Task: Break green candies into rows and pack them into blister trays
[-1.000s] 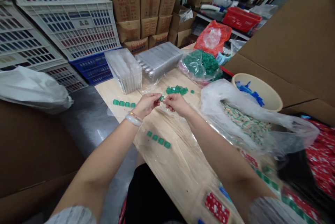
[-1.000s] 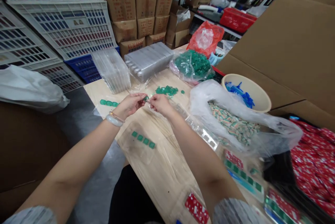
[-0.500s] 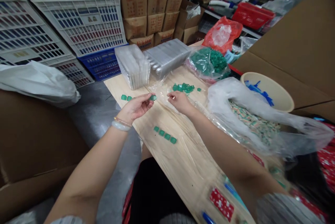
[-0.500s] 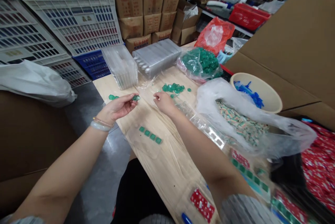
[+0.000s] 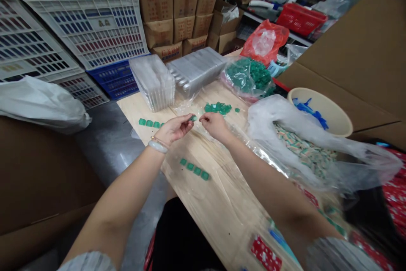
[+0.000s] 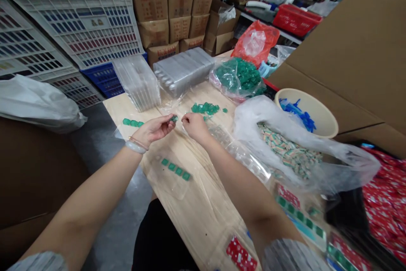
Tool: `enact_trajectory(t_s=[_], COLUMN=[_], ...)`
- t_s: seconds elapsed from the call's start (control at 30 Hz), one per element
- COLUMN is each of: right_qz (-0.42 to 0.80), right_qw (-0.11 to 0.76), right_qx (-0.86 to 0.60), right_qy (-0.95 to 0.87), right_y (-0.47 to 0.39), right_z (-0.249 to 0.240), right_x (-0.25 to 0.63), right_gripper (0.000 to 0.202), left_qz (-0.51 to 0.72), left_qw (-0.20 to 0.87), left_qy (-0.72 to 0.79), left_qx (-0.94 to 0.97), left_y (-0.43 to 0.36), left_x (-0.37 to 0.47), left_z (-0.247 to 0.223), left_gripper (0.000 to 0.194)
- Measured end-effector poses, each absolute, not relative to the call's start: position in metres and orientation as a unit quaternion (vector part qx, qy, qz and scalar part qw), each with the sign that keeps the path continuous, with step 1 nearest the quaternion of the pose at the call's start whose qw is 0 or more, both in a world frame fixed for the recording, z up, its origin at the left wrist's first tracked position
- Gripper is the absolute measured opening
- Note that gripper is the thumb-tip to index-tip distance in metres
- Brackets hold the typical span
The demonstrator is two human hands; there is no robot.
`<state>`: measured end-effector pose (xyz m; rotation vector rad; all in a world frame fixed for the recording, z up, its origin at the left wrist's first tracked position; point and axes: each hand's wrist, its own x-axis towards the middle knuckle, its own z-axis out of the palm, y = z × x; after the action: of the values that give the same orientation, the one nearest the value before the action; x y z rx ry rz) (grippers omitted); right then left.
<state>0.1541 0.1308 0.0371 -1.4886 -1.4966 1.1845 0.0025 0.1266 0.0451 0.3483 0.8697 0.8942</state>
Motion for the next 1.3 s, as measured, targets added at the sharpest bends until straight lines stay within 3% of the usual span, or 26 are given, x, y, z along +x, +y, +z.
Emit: enact_trajectory(t_s=[0.07,0.23,0.37,0.6,0.77,0.83,1.07,1.3], right_qz=[0.455,0.726,0.752,0.632,0.294,0.216,0.174,0.161], right_qw=[0.347,0.324,0.324,0.293,0.19,0.151,0.129,0.153], right_qx=[-0.602,-0.481,-0.462,-0.504,-0.558,-0.572,-0.615,-0.665], right_qy=[-0.557,-0.371,-0.34,-0.511,-0.753,-0.777,-0.759,-0.713], right_y=[0.132,0.127,0.125,0.117,0.111,0.115,0.142,0.153], right_z=[0.033,0.03,0.035,0.042,0.034,0.03,0.023,0.01], right_x=[0.157,0.158,0.156,0.148,0.144,0.15,0.176,0.181], right_gripper=[0.011,0.006,0.008,0.008,0.016,0.022,0.03,0.029], left_qz=[0.405,0.426,0.432,0.466,0.531,0.488,0.235,0.112], left_qw=[0.802,0.753,0.722,0.68,0.603,0.56,0.361,0.316], left_qy=[0.405,0.436,0.455,0.453,0.455,0.477,0.521,0.469], left_qx=[0.172,0.248,0.29,0.339,0.384,0.468,0.736,0.817], left_y=[0.125,0.119,0.115,0.104,0.084,0.069,0.033,0.033], left_x=[-0.003,-0.003,0.003,0.006,-0.004,-0.015,-0.055,-0.059], left_z=[0.041,0.036,0.037,0.048,0.066,0.068,0.038,0.027], left_gripper=[0.016,0.01,0.009,0.017,0.017,0.017,0.023,0.022])
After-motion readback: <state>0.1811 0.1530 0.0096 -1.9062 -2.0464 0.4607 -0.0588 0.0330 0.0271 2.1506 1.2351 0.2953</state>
